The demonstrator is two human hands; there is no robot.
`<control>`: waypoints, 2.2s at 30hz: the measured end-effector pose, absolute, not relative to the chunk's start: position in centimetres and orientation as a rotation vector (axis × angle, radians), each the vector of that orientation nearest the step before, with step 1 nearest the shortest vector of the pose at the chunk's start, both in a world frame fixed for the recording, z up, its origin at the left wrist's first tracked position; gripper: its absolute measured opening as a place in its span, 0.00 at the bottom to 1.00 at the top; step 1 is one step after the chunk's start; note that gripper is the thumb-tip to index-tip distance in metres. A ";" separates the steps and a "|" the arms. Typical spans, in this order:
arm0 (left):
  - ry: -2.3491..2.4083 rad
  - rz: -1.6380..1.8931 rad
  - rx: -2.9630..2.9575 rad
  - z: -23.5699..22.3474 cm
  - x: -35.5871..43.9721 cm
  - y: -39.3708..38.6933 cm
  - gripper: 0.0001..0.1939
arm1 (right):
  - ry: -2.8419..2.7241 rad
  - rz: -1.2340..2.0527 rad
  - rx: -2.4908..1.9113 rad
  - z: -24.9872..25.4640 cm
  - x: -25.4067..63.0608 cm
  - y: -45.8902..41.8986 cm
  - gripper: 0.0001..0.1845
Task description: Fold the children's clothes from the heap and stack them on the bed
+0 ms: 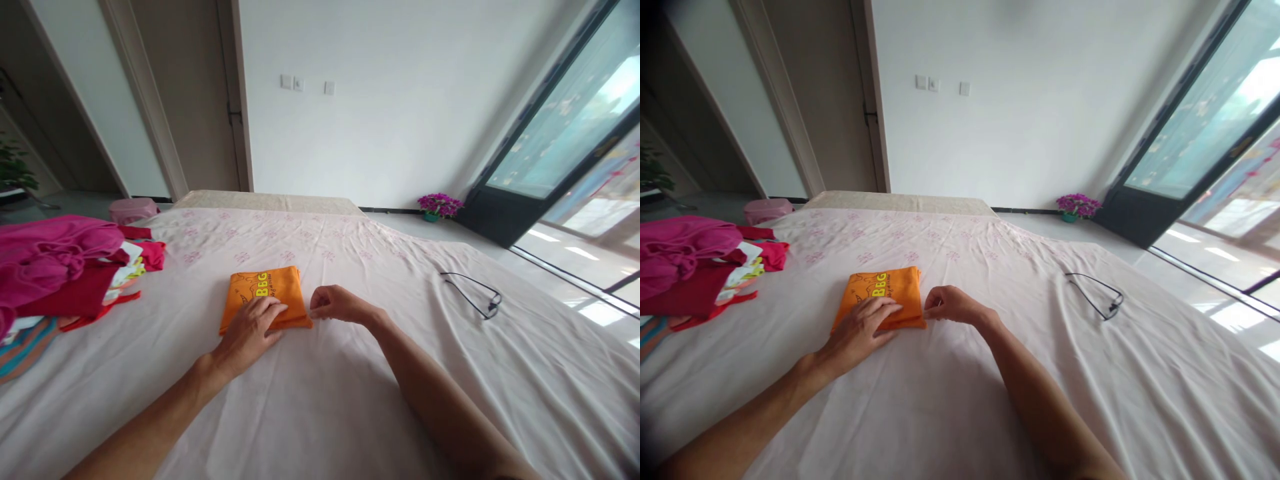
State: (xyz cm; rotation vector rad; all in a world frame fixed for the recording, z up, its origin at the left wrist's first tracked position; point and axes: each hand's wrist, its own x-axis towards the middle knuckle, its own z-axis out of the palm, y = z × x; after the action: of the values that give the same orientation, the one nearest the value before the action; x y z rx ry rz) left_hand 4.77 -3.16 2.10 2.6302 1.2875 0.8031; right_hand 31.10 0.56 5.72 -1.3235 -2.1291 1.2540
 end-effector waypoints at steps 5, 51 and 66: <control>1.304 0.819 2.590 1.8 4.4 -2.8 0.17 | -2.141 1.202 -1.336 5.0 30.6 0.4 0.09; 1.711 0.995 2.075 2.9 4.8 -1.2 0.12 | -2.313 0.709 -1.209 4.4 28.3 -0.8 0.21; 1.595 1.088 2.244 2.1 5.0 -1.7 0.09 | -2.426 0.074 -1.186 3.2 27.9 -0.6 0.06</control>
State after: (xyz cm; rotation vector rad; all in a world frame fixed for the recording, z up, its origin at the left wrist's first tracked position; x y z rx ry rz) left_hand 5.04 -1.71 2.06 2.2436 1.5949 1.0878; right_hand 27.91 -0.60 3.24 -1.1858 -2.4264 0.0738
